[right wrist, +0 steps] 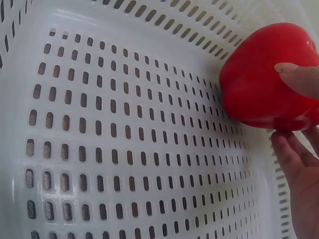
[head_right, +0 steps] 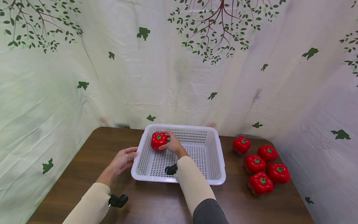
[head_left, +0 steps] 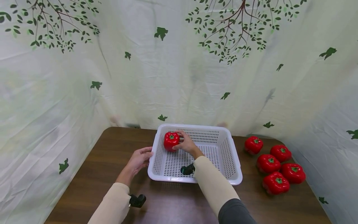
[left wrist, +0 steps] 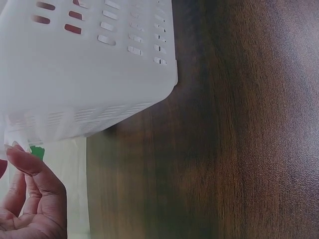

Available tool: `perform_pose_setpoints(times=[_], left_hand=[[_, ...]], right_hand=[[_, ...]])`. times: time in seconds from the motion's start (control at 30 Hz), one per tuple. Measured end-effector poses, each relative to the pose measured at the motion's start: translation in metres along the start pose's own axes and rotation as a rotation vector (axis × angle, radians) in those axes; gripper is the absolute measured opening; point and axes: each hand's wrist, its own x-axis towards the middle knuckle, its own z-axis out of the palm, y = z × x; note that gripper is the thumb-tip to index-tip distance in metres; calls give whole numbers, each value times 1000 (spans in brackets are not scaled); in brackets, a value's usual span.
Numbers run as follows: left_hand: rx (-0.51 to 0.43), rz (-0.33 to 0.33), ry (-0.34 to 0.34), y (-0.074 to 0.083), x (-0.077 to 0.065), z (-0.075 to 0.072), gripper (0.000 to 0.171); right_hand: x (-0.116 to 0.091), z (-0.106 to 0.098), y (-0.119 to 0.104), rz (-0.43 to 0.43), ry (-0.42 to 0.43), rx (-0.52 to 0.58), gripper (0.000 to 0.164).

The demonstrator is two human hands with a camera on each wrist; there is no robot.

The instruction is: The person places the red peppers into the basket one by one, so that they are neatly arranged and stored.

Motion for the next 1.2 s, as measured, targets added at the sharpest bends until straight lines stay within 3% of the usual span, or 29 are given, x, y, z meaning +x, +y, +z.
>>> perform_pose_setpoints(times=[0.6,1.0,1.2], left_hand=[[11,1,-6,1,-1,2,45],[17,-11,-7,2,-2,2,47],[18,-11,-13,1,0,4,47]], right_hand=[[-9,-15,-3,-14,-31,-2,80],[-30,-41,-6,-45,-20,-39,74],[-42,-57,-11,-68,-59,-42,71]])
